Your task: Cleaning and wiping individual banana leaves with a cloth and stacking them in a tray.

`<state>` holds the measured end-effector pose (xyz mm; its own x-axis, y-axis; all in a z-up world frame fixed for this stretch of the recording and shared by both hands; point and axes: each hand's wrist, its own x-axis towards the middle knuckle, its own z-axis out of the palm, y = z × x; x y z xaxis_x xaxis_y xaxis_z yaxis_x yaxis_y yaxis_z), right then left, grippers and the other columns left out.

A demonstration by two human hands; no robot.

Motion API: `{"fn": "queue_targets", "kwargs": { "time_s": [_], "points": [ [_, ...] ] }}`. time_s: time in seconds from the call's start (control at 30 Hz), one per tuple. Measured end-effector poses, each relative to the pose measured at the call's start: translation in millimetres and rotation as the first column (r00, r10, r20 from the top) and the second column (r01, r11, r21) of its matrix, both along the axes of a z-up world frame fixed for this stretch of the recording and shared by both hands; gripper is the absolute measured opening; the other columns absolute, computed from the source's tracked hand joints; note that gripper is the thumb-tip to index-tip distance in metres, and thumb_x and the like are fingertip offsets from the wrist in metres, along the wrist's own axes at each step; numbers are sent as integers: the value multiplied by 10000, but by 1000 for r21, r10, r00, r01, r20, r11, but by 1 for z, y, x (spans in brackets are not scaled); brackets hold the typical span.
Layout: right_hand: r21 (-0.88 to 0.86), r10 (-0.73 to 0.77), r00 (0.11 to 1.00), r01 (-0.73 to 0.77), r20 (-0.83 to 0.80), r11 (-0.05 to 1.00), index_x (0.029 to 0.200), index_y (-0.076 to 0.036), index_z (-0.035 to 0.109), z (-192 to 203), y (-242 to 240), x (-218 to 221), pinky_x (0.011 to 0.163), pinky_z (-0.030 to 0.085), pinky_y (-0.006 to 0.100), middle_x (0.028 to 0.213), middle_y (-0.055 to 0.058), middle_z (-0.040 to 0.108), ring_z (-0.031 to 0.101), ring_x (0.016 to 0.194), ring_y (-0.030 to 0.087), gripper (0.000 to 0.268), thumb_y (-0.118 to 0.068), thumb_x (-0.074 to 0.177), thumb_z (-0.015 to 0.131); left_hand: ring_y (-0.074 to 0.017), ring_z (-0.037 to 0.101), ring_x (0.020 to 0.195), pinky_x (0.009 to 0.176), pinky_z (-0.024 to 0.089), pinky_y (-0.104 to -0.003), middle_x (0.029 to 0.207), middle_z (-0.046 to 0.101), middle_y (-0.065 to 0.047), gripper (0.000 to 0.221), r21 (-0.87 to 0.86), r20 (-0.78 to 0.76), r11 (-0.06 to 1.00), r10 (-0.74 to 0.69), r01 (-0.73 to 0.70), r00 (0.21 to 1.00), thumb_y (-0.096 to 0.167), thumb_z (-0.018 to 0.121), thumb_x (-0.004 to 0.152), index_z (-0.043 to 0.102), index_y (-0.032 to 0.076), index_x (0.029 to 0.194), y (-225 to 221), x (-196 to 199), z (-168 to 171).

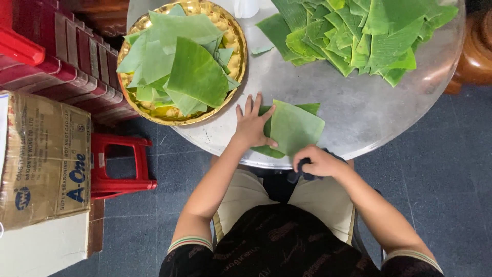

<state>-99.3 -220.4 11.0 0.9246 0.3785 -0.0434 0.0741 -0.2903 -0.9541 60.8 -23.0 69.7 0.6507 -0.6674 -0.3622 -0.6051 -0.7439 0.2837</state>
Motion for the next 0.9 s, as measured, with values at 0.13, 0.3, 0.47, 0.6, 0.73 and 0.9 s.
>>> {"fn": "queue_targets", "kwargs": {
  "time_s": [0.13,0.3,0.47,0.6,0.73,0.9],
  "points": [
    [134,-161,987,160,-4,978,867,-101,835,23,-20,4,721,538,360,751,22,717,665,762,159,346,-52,668,556,-449,-34,1538,1165,24,-690,1702,-21,-207,1164,7,22,1000,-2,1,1000,643,895,621,386,233,1585,8,-9,9],
    [542,-674,591,422,444,727,899,27,631,98,20,52,905,515,428,940,260,705,692,951,389,286,-27,633,541,-436,-19,1530,1151,38,-683,1700,-18,-205,1180,47,120,998,31,-37,992,697,854,635,381,169,1578,11,-18,3],
    [-276,-277,668,598,691,752,1246,-131,600,-1,61,101,1026,401,537,1263,140,610,574,1197,362,463,-70,791,544,-430,-37,1528,1150,60,-686,1698,-53,-199,1202,85,71,995,40,-46,997,698,859,613,374,162,1573,10,-17,5],
    [-548,-152,762,574,630,608,1495,-64,491,-23,67,95,1143,295,651,1395,220,554,493,1367,416,559,-143,942,528,-431,-34,1524,1135,73,-689,1698,-51,-195,1172,98,74,993,52,-59,996,660,885,590,431,152,1543,10,-12,-6],
    [-549,-78,713,600,697,582,1437,-93,569,-45,34,91,1114,402,571,1331,165,604,560,1301,363,559,-172,887,631,-437,-43,1527,1138,61,-688,1697,-55,-199,1217,81,64,995,50,-55,997,632,917,571,399,160,1566,7,-10,4],
    [-527,-134,702,633,699,567,1259,-150,693,-64,-10,62,1086,430,494,1273,84,653,592,1282,305,469,-122,793,651,-448,-36,1523,1138,36,-690,1693,-40,-218,1274,30,15,995,90,-91,996,617,941,531,374,169,1581,11,-11,-2]
  ]
}}
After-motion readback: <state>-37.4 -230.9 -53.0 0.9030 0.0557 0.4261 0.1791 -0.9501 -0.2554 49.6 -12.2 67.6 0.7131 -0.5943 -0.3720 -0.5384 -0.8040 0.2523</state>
